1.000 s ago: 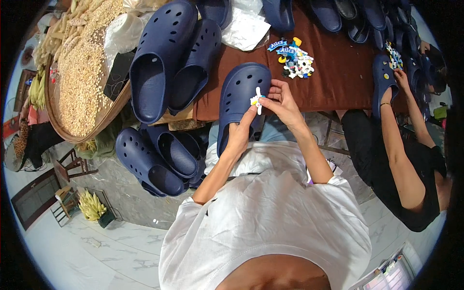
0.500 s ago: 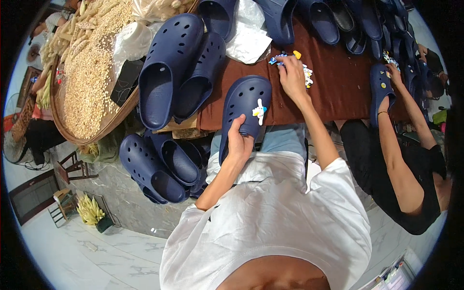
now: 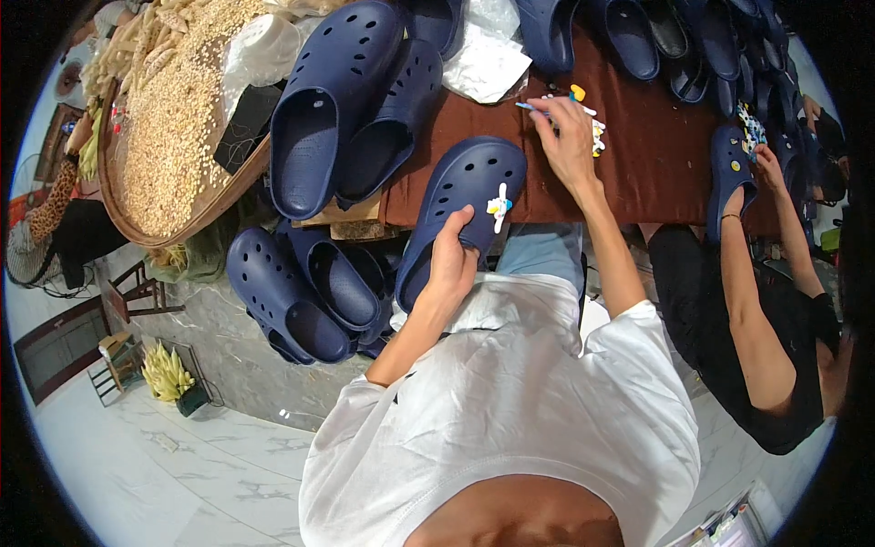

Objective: Decorating clogs by inserting small charms into the ventilation holes.

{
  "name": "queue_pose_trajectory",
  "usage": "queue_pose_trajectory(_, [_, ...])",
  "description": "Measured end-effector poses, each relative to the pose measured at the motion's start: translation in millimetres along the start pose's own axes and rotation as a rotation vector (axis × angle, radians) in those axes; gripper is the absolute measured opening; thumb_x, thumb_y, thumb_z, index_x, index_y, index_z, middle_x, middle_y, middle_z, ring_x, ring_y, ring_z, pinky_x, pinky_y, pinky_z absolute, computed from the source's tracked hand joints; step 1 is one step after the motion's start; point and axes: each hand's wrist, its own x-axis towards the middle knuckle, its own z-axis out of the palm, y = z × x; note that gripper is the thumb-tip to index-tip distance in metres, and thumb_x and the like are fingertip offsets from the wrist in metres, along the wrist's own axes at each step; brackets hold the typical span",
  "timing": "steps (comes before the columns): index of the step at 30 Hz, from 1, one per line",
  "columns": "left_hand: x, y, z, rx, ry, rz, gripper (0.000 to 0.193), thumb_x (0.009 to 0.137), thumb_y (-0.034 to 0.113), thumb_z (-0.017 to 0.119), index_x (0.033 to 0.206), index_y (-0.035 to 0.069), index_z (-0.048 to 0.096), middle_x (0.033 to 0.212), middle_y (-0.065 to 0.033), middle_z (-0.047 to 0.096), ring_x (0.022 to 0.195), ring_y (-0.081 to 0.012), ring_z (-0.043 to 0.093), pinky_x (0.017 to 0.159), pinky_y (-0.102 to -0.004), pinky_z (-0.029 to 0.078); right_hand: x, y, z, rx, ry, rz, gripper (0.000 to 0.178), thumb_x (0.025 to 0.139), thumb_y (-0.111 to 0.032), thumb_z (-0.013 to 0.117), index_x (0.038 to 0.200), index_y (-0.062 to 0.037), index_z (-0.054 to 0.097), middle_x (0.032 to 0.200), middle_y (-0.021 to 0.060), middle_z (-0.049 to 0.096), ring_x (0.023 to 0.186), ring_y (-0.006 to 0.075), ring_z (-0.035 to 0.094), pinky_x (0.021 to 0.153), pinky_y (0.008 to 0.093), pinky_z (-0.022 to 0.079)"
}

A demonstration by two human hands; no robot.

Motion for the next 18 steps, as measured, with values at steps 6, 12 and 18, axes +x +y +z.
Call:
queue_pose_trajectory(6, [-3,-3,1,0.042,-0.023,-0.012,0.038,0.090,0.018,0.064,0.121,-0.004,0.056,0.118,-0.0107,0.063,0.108,-0.0191,0.061,0.097,-0.0336,0.046,-31,-64,-19,0.079,-0.102,-0.154,0.013,0.083,-0.014,0.071,0.095,-0.0083,0.069,0.089,0.0051,0.065,0.088,0.0259,0.060,0.079,0.0387,0.043])
queue_pose_trajectory(12, [-8,-2,0,0.043,-0.018,-0.033,0.039,0.092,0.018,0.063,0.122,-0.005,0.056,0.117,-0.0106,0.064,0.107,-0.0187,0.062,0.095,-0.0329,0.047,-43,-70,-18,0.091,-0.181,-0.104,0.013,0.085,-0.015,0.069,0.097,-0.0091,0.070,0.089,0.0046,0.062,0.086,0.0239,0.059,0.078,0.0380,0.042])
queue_pose_trajectory(18, [-21,1,2,0.162,-0.005,-0.032,0.036,0.092,0.015,0.063,0.123,-0.003,0.055,0.118,-0.0093,0.063,0.108,-0.0188,0.061,0.098,-0.0341,0.046,-41,-60,-18,0.422,-0.328,0.291,0.022,0.084,-0.016,0.073,0.102,-0.0039,0.069,0.093,0.0050,0.061,0.087,0.0214,0.060,0.077,0.0342,0.047])
